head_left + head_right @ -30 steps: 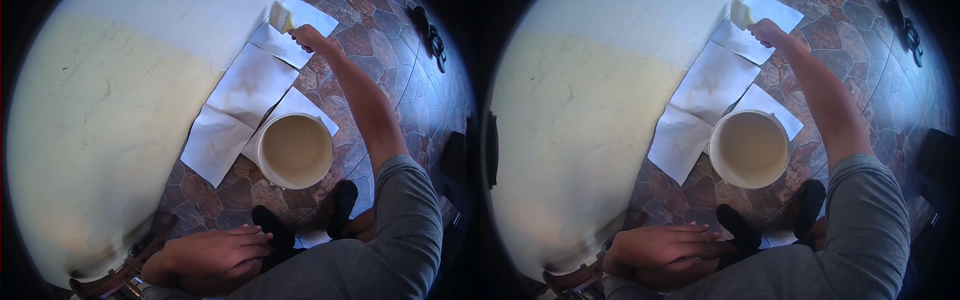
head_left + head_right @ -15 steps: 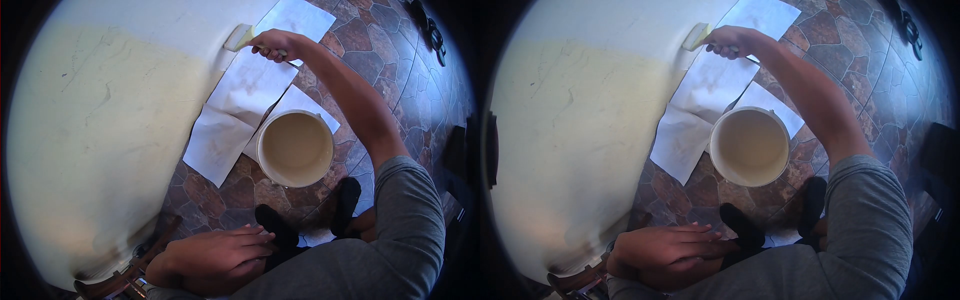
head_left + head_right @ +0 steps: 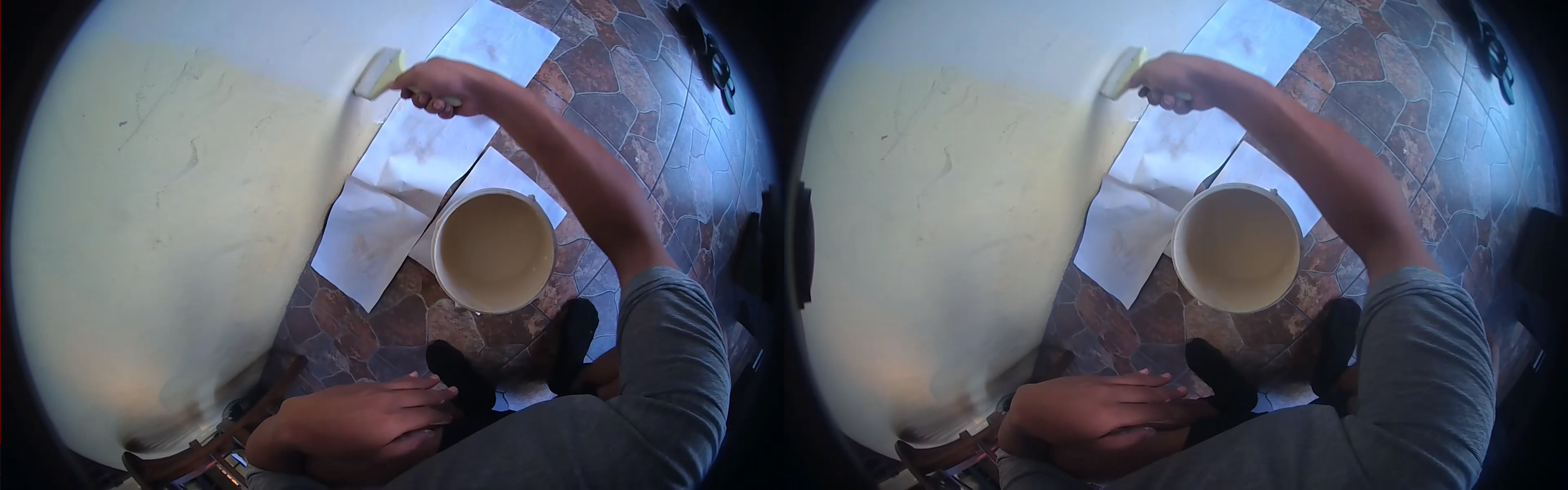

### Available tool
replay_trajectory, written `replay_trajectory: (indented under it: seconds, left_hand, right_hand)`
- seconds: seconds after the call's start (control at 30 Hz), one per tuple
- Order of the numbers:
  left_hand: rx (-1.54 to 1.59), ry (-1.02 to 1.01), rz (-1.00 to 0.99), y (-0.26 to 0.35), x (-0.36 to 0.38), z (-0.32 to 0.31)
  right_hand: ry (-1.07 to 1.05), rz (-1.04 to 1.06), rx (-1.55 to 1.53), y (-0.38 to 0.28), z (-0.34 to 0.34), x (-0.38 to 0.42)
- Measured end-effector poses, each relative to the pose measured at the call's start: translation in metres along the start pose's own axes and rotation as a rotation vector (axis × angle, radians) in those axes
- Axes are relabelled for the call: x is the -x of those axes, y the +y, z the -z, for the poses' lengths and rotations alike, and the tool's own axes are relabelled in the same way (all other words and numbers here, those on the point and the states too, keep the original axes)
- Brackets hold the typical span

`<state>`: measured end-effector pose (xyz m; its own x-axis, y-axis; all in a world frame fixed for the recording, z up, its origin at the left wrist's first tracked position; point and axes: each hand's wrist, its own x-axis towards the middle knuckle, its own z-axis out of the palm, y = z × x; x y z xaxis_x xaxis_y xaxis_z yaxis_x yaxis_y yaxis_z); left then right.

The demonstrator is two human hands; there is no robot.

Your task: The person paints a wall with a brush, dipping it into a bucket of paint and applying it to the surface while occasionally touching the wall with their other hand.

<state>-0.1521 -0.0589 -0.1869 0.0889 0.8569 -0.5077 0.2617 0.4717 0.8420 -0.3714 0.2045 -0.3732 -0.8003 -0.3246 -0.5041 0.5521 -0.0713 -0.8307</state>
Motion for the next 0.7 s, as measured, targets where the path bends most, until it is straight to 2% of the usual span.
replay_trajectory:
  seconds: [0.13,0.2,0.27,0.33,0.47,0.5,0.53,0.6,0.7]
  left_hand:
    - [0.053,-0.01,0.024,0.001,0.0,0.004]
    - [0.058,-0.038,0.027,0.001,-0.001,0.005]
    - [0.056,-0.038,0.027,0.002,-0.003,0.005]
    - [0.046,-0.037,0.029,0.003,-0.004,0.005]
    - [0.025,-0.054,0.03,0.008,-0.003,0.001]
    - [0.0,-0.062,0.028,0.009,-0.001,0.0]
    - [-0.009,-0.061,0.033,0.009,0.001,-0.001]
    - [-0.047,-0.053,0.006,0.009,0.005,-0.006]
    - [-0.144,0.036,-0.046,0.014,0.008,-0.004]
  right_hand:
    - [-0.045,0.181,-0.083,-0.04,-0.014,0.05]
    - [-0.194,0.262,-0.157,-0.048,-0.008,0.059]
    - [-0.094,0.396,-0.103,-0.031,-0.025,0.056]
    - [-0.096,0.395,-0.021,0.005,-0.02,0.02]
    - [-0.006,0.074,0.073,0.091,-0.002,-0.037]
    - [0.002,0.046,0.083,0.105,0.004,-0.042]
    - [0.003,0.056,0.082,0.108,0.007,-0.043]
    - [0.06,-0.144,0.082,0.109,0.008,-0.04]
    - [0.054,-0.23,0.028,0.098,0.008,-0.038]
